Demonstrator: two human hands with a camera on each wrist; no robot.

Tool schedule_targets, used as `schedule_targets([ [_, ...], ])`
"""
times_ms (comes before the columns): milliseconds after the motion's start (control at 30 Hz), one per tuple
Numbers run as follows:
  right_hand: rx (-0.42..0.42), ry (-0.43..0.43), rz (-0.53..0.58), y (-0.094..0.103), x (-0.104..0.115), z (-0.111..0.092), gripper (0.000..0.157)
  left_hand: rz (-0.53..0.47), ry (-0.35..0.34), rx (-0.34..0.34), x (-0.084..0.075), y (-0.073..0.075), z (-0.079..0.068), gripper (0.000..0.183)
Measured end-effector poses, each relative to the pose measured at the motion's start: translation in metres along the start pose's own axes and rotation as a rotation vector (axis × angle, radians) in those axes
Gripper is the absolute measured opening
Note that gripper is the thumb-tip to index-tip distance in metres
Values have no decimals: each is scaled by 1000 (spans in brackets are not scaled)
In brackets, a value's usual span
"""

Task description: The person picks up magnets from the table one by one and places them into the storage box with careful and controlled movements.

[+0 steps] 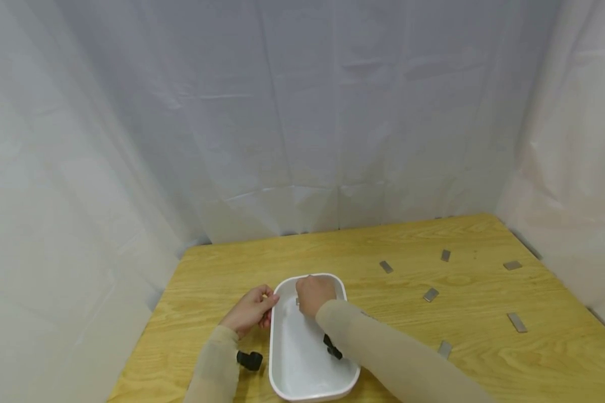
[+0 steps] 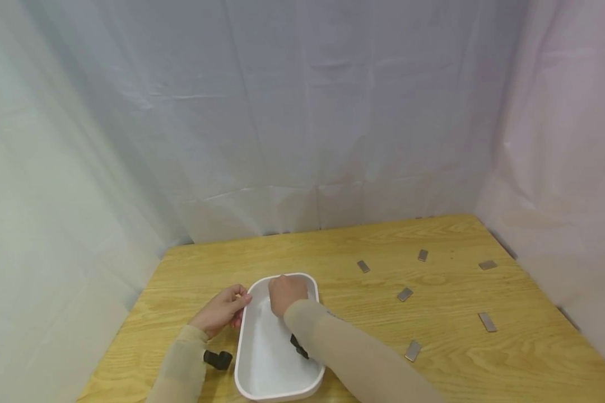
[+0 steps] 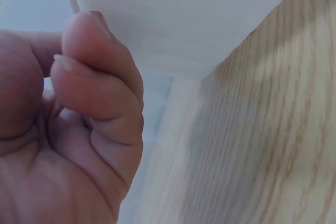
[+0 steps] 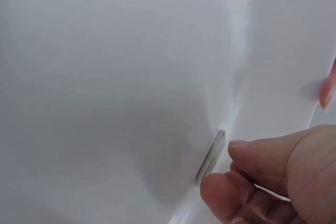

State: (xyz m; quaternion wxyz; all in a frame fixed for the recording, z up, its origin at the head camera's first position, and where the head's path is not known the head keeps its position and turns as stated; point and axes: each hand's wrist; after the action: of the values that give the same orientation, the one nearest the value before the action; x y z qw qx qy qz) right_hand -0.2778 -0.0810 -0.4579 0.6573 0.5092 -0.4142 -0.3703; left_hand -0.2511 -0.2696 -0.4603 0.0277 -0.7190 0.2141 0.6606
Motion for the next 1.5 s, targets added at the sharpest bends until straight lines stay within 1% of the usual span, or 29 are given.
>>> schedule_targets([
  [33,5,1,10,1,0,0,15,1,-1,1,0,0,0,27],
  [200,49,-16,111,11,3,-2,4,3,2,4,1,1,0,28],
  [333,75,-22,184,26,6,-5,13,-2,-3,6,1,1,-1,27],
  [533,75,1,201,53,8,-14,21,-7,3,11,1,2,0,26],
  [800,20,30,253,86,1,-30,25,7,-4,11,-1,1,0,24],
  [1000,-27,36,303,105,-16,-43,26,2,-12,8,2,1,0,24],
  [1267,-81,-9,386,125,-49,-59,26,19,-10,-15,4,3,-2,27],
  [1367,-86,-23,406,129,-62,-65,28,21,-12,-16,4,4,-3,28],
  [1500,-83,-31,393,128,-78,-74,31,21,0,-16,4,4,-6,28],
])
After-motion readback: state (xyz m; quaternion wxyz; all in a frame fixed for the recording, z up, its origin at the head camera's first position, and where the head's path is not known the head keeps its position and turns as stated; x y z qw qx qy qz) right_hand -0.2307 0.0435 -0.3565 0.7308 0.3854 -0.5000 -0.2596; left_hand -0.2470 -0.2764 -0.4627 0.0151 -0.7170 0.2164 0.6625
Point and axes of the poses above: each hand's wrist, its own z-axis towards the middle knuckle, its own y-axis out of the back of the hand, x = y × z, and after that the axes turned 4 degrees about -y, right-handed
